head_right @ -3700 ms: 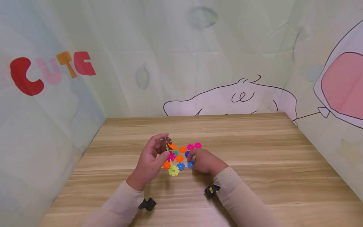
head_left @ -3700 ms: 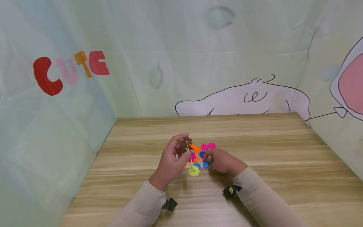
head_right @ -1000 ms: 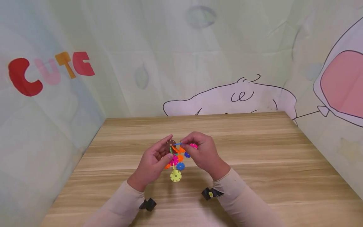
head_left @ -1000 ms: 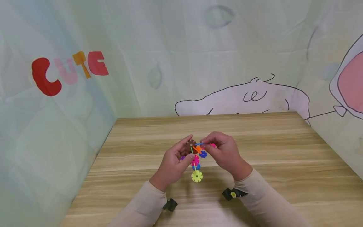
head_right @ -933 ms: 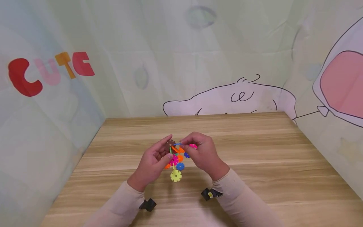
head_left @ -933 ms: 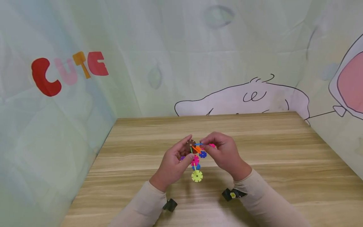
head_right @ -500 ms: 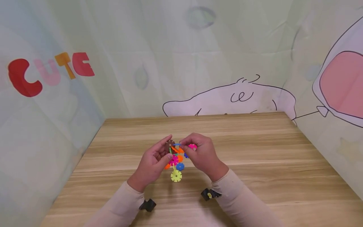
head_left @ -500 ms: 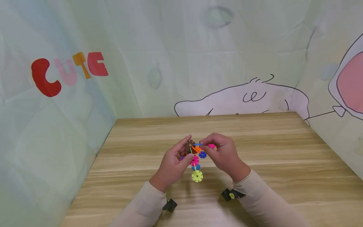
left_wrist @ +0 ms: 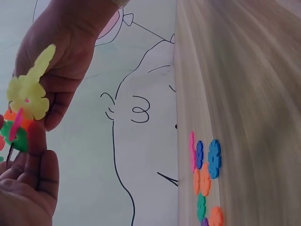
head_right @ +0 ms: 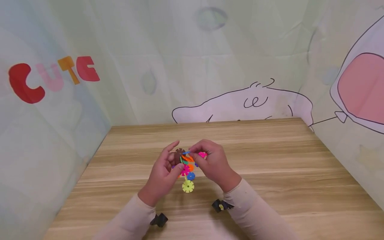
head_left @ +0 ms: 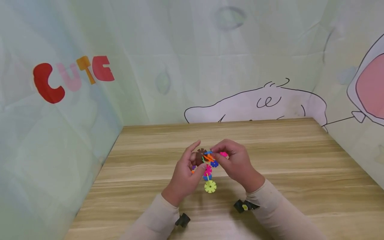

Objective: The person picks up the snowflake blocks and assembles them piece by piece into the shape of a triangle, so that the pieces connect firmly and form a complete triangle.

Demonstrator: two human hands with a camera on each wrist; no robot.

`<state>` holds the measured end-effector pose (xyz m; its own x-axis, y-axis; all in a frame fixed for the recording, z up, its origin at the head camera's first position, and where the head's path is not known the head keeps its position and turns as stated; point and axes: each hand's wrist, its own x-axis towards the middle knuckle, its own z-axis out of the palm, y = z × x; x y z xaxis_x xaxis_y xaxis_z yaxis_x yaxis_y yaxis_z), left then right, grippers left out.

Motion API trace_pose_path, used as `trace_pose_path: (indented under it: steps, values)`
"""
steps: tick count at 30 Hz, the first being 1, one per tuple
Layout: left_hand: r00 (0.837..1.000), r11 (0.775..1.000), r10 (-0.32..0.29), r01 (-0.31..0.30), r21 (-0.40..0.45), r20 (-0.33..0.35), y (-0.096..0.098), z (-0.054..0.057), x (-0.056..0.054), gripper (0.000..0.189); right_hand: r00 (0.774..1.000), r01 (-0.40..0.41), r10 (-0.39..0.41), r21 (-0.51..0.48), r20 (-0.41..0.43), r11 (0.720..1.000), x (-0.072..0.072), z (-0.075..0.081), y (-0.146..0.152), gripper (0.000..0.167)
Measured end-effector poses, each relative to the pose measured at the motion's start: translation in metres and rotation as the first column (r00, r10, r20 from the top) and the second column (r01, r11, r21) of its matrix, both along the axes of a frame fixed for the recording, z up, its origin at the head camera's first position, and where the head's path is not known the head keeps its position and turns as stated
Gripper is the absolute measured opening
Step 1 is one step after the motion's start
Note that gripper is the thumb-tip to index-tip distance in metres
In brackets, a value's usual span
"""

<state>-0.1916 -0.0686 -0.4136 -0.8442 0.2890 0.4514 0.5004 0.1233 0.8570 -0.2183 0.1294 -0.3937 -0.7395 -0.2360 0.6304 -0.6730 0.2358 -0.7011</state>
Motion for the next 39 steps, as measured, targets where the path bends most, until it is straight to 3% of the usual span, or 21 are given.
trace_pose_path:
  steps: [4, 10, 16, 21, 27, 39]
  values:
    - [1.0, 1.0, 0.015, -0.016, 0.014, 0.027, -0.002, 0.002, 0.0, 0.062, 1.0, 0.013, -0.011, -0.042, 0.029, 0.999, 0.001, -0.002, -0.002, 0.006]
    - [0.997, 0.999, 0.042, -0.043, 0.008, 0.061, -0.005, 0.006, -0.001, 0.057, 0.999, -0.005, 0.009, -0.105, 0.039, 0.994, 0.0, -0.006, -0.005, 0.013]
    - [0.993, 0.996, 0.077, -0.081, 0.042, 0.091, -0.007, 0.007, -0.003, 0.052, 0.997, -0.029, 0.03, -0.022, 0.065, 0.999, 0.0, -0.008, -0.005, 0.012]
    - [0.992, 0.997, 0.046, -0.053, 0.059, 0.115, -0.007, 0.006, -0.003, 0.05, 0.998, -0.023, 0.027, 0.069, -0.05, 0.997, 0.001, -0.007, -0.006, 0.01]
    - [0.994, 0.997, 0.029, -0.036, 0.073, 0.104, -0.005, 0.005, -0.002, 0.048, 0.975, 0.047, -0.025, 0.096, -0.219, 0.994, 0.001, -0.009, -0.009, 0.018]
    - [0.999, 0.997, 0.022, -0.024, 0.079, 0.026, -0.005, 0.007, 0.001, 0.05, 0.934, 0.05, -0.024, 0.063, -0.357, 0.997, 0.001, -0.008, -0.011, 0.021]
